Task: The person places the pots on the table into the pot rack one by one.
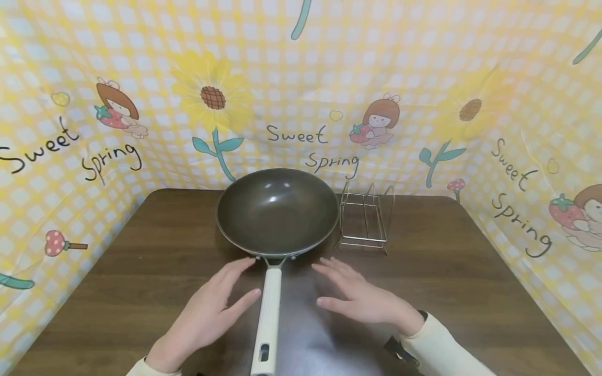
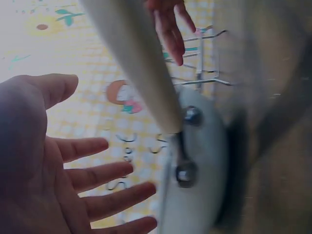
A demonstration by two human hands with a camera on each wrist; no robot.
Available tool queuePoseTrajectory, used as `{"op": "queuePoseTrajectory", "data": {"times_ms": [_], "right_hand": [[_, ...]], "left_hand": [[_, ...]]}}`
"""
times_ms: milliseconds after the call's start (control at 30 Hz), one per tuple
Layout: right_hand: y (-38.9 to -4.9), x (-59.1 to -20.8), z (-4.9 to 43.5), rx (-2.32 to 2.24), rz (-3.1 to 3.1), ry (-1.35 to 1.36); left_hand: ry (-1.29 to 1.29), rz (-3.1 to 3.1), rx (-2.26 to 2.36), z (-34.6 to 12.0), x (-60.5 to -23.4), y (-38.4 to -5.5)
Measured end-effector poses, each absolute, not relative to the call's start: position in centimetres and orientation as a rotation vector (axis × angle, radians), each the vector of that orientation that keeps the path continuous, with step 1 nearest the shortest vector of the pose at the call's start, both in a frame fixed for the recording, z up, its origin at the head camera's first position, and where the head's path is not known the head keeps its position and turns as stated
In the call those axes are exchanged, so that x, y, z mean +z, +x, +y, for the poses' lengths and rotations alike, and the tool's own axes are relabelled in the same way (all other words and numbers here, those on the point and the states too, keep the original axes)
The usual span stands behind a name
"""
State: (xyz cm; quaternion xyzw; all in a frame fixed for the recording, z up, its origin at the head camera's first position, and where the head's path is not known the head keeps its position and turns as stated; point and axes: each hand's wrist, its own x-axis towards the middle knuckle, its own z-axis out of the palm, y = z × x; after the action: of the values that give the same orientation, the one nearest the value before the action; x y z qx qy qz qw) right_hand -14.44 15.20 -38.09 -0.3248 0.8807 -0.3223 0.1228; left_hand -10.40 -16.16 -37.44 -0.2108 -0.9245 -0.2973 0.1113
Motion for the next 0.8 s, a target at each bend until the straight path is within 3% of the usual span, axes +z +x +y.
{"op": "queuePoseTrajectory", "data": {"times_ms": [200, 367, 600, 800], "right_hand": [[-15.3, -39.8, 13.4, -1.153, 2.297, -0.791], [-15.8, -40.9, 11.6, -1.534, 1.907, -0.660], [-16.7, -42.1, 8.2, -1.820, 1.437, -0.468], [-17.3, -42.4, 6.6, -1.848, 1.215, -0.396]], "left_hand": [[-0.660, -2.824, -1.209, -16.3, -39.5, -9.7], [-0.854, -2.693, -1.932, -15.6, -41.9, -9.4], [-1.036, -1.821, -3.277, -13.2, -43.9, -8.6], [-1.036, -1.172, -3.653, -11.4, -44.9, -7.7]]}}
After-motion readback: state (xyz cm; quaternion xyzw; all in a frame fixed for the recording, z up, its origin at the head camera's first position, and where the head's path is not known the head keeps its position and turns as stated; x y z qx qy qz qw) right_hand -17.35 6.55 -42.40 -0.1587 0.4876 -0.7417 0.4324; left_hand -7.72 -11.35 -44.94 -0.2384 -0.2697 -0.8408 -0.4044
